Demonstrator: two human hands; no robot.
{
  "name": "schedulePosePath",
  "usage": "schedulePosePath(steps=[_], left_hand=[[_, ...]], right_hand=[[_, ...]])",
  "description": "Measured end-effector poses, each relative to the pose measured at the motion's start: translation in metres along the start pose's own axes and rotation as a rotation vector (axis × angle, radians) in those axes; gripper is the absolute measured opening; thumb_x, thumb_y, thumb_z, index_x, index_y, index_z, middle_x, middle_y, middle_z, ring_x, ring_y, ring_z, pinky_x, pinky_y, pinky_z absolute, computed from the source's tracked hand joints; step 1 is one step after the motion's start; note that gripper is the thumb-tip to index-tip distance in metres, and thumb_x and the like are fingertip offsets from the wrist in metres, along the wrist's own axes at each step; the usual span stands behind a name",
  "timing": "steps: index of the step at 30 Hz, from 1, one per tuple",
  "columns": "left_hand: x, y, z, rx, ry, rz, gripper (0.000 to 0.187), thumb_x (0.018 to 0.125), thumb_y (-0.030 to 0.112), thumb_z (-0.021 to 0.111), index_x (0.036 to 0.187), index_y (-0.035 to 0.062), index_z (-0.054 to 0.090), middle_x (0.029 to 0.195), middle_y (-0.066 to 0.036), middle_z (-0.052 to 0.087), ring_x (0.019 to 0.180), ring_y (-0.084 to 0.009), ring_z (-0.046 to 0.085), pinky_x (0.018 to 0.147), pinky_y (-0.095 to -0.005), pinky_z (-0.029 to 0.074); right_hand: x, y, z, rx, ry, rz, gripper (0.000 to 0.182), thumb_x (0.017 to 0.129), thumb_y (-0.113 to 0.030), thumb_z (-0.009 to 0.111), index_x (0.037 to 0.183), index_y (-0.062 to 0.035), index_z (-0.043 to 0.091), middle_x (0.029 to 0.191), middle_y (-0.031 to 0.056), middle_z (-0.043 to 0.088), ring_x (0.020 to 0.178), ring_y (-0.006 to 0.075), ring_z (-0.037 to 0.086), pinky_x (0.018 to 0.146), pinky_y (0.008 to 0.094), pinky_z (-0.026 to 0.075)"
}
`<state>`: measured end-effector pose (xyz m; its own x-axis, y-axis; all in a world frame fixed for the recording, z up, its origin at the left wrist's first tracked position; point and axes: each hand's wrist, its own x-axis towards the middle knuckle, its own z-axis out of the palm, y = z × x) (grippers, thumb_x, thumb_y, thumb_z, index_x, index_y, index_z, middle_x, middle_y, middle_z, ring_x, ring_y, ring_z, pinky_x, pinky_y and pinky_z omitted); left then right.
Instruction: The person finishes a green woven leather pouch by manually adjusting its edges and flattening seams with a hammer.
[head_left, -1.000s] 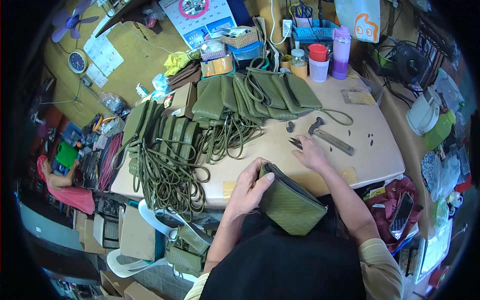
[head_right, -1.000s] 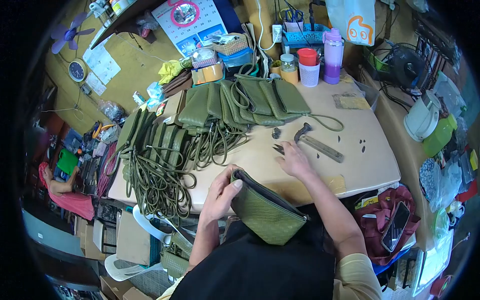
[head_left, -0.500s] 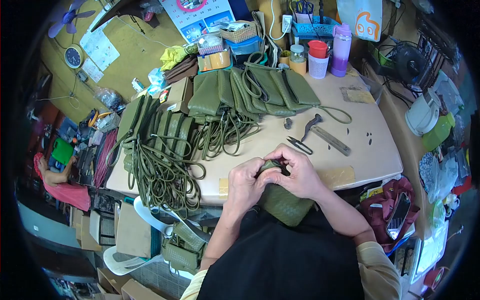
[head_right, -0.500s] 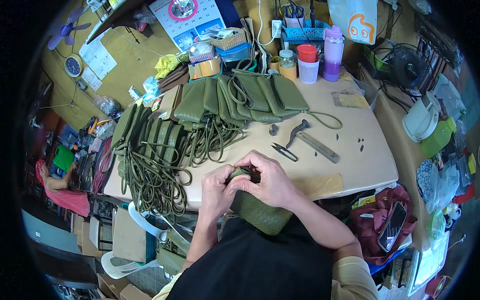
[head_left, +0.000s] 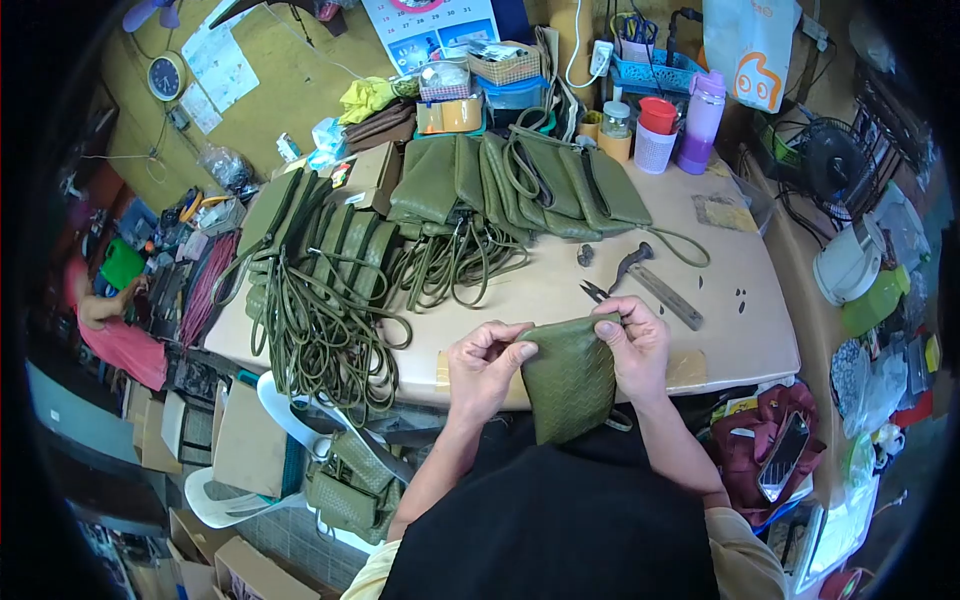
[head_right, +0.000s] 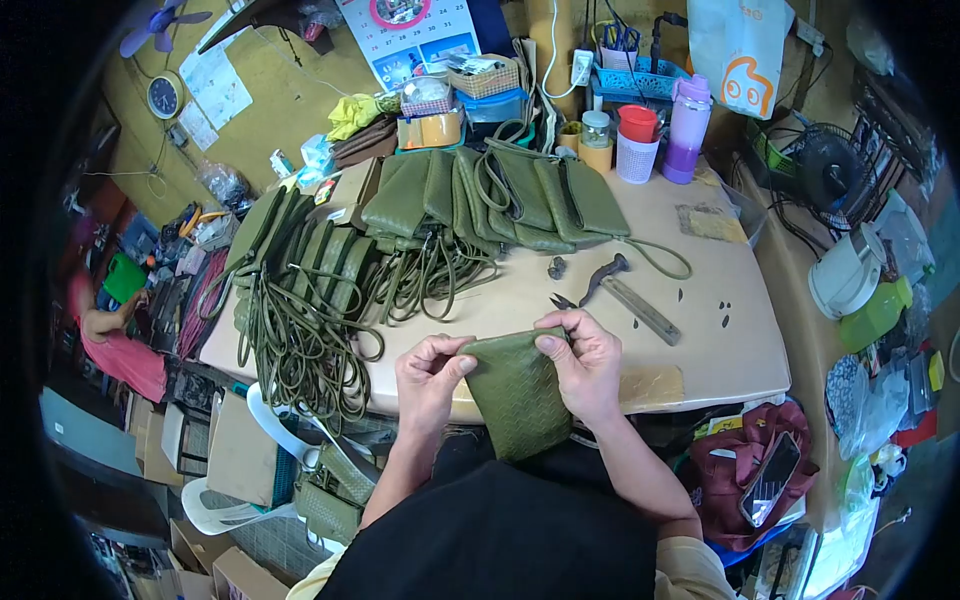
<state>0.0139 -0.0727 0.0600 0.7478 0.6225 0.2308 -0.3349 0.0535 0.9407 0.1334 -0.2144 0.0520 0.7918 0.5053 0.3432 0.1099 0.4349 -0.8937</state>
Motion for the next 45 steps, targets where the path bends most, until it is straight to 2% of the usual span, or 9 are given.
schedulePosePath(steps=[6,8,10,12,18,26,29,39,45], left_hand=[[0.004,0.011,0.006,0.595,-0.049,0.377,0.022,0.090,0.013,0.063,0.073,-0.0005,0.057,0.063,-0.005,0.054,0.058,-0.0110,0.050,0.052,-0.0303,0.039],[0.009,0.016,0.003,0.762,-0.199,0.413,0.018,0.087,0.010,0.063,0.074,-0.0009,0.058,0.063,-0.005,0.054,0.058,-0.0126,0.050,0.053,-0.0310,0.040],[0.011,0.020,0.010,0.779,-0.291,0.340,0.012,0.086,0.009,0.062,0.079,-0.0013,0.061,0.067,-0.004,0.057,0.061,-0.0132,0.053,0.057,-0.0295,0.044],[0.015,0.016,0.011,0.439,-0.340,0.114,0.011,0.086,0.008,0.062,0.095,0.0010,0.063,0.075,-0.007,0.061,0.066,-0.0156,0.056,0.064,-0.0283,0.047],[0.008,-0.006,-0.056,0.596,0.078,0.099,0.021,0.098,0.017,0.052,0.106,-0.0010,0.060,0.088,-0.004,0.061,0.076,-0.0104,0.054,0.071,-0.0231,0.044],[-0.014,-0.046,-0.029,-0.019,-0.135,-0.289,0.040,0.097,0.033,0.056,0.112,-0.0032,0.057,0.110,-0.014,0.065,0.106,-0.0215,0.062,0.094,-0.0338,0.050],[-0.011,-0.092,-0.030,-0.888,-0.056,-0.527,0.057,0.090,0.035,0.065,0.130,0.0004,0.046,0.127,-0.013,0.056,0.120,-0.0265,0.054,0.103,-0.0432,0.045],[-0.016,-0.067,-0.007,-0.937,-0.142,-0.413,0.080,0.075,0.038,0.080,0.138,0.0076,0.042,0.138,-0.011,0.048,0.129,-0.0304,0.043,0.111,-0.0486,0.032],[-0.034,-0.074,-0.002,-0.697,-0.207,-0.438,0.058,0.089,0.032,0.066,0.136,0.0056,0.044,0.136,-0.009,0.051,0.125,-0.0232,0.048,0.108,-0.0397,0.037]], right_hand=[[-0.003,0.016,-0.019,-0.039,-0.202,0.333,0.021,0.093,-0.019,0.062,0.096,0.0015,0.062,0.081,0.0010,0.062,0.077,0.0071,0.054,0.072,0.0218,0.043],[0.003,-0.020,0.002,-0.978,-0.174,-0.517,0.023,0.089,-0.020,0.067,0.096,0.0017,0.062,0.080,0.0064,0.063,0.078,0.0104,0.057,0.074,0.0241,0.045],[0.001,-0.028,0.007,-0.900,-0.204,-0.450,0.021,0.085,-0.015,0.069,0.096,0.0020,0.063,0.081,0.0120,0.064,0.080,0.0121,0.059,0.075,0.0254,0.047],[0.002,-0.029,0.000,-0.521,-0.338,0.136,0.017,0.085,-0.007,0.067,0.098,0.0019,0.064,0.084,0.0106,0.066,0.081,0.0110,0.060,0.077,0.0252,0.048],[0.010,0.021,-0.063,0.175,0.216,-0.064,0.010,0.091,-0.011,0.064,0.096,-0.0051,0.058,0.092,0.0020,0.064,0.082,0.0086,0.059,0.080,0.0251,0.047],[-0.002,0.039,-0.049,0.312,0.297,-0.042,0.013,0.093,-0.011,0.062,0.104,-0.0059,0.057,0.101,0.0015,0.063,0.092,0.0085,0.055,0.089,0.0252,0.043],[-0.009,0.035,-0.033,0.403,0.285,0.057,0.023,0.093,-0.007,0.060,0.114,-0.0056,0.051,0.107,0.0032,0.061,0.096,0.0104,0.055,0.092,0.0271,0.043],[-0.015,0.022,-0.004,-0.721,-0.003,-0.260,0.034,0.091,-0.007,0.060,0.124,-0.0007,0.057,0.110,0.0105,0.061,0.102,0.0172,0.057,0.089,0.0269,0.044],[-0.006,0.021,0.004,-0.492,0.041,-0.092,0.022,0.091,-0.007,0.061,0.110,0.0020,0.066,0.098,0.0140,0.068,0.088,0.0206,0.065,0.082,0.0293,0.050]])
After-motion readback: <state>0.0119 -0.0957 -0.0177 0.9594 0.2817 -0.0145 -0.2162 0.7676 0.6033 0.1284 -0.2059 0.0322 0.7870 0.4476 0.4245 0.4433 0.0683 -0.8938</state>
